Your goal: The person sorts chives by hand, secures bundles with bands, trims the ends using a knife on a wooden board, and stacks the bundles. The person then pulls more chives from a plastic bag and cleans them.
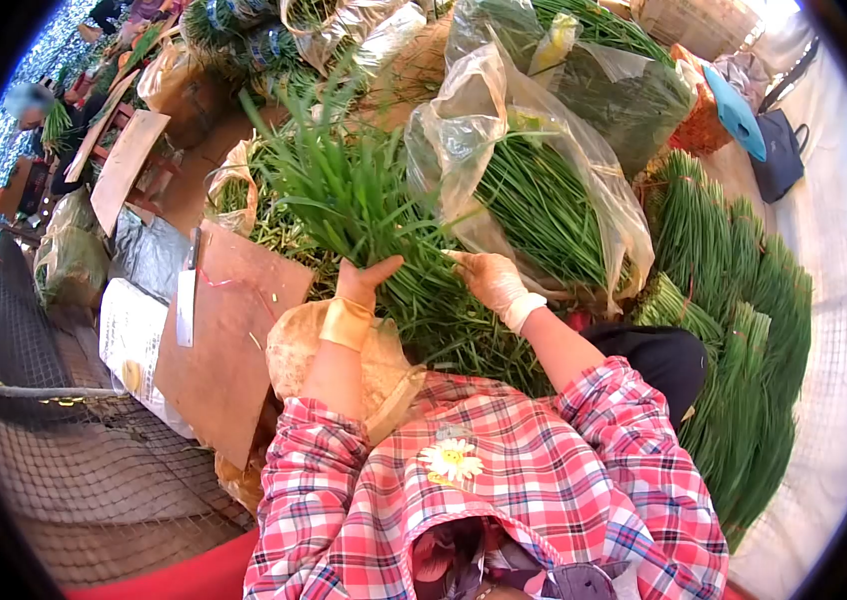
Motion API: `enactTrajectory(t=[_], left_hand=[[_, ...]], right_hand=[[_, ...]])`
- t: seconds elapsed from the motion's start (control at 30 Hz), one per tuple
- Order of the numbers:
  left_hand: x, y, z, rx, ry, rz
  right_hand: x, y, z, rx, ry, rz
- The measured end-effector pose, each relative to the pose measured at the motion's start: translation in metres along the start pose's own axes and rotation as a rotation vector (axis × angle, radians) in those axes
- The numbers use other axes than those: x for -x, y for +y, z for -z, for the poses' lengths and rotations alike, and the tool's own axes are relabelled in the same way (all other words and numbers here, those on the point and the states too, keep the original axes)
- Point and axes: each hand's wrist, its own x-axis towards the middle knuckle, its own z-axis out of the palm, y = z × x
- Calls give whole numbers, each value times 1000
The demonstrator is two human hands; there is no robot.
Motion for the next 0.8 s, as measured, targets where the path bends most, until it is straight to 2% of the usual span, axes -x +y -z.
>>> enactTrajectory(t=[0.1,0.13,0.23,0.27,0.3,0.4,0.43,0.47,0.6,0.63,0.67,0.7,0.77,0.8], left_hand=[[-4,0,1,77,9,-8],[-3,-1,0,90,3,-20],[-4,-4,4,64,-16,4],[-2,2,-2,64,-16,3],[1,7,-10,57,-33,4],[2,37,-43,-11,-100,-32],[4,50,-55,-69,-141,-64],[9,70,-73,39,-201,-52],[0,50,-69,-64,-197,-4],[2,38,-74,25,-170,-29],[6,35,-80,-83,-168,-96],[12,31,-86,-189,-163,-157],[24,55,-104,-533,-146,-151],[24,58,-105,-592,-225,-128]], right_hand=[[-11,52,-28,-140,-11,75],[-1,37,-7,-240,-217,10],[-5,37,3,-368,-196,104],[-6,22,21,-443,-310,97],[-7,8,29,-442,-307,99],[-19,-13,28,-531,-132,459],[-20,-20,26,-530,-134,455],[-19,-31,26,-556,-122,455],[-21,-22,14,-557,-98,451],[-20,-20,9,-594,-97,465],[-9,-26,9,-728,-89,477],[-4,-26,4,-728,-100,478],[-9,-17,-10,-1129,-116,352],[-15,-8,-18,-1335,-145,308]])
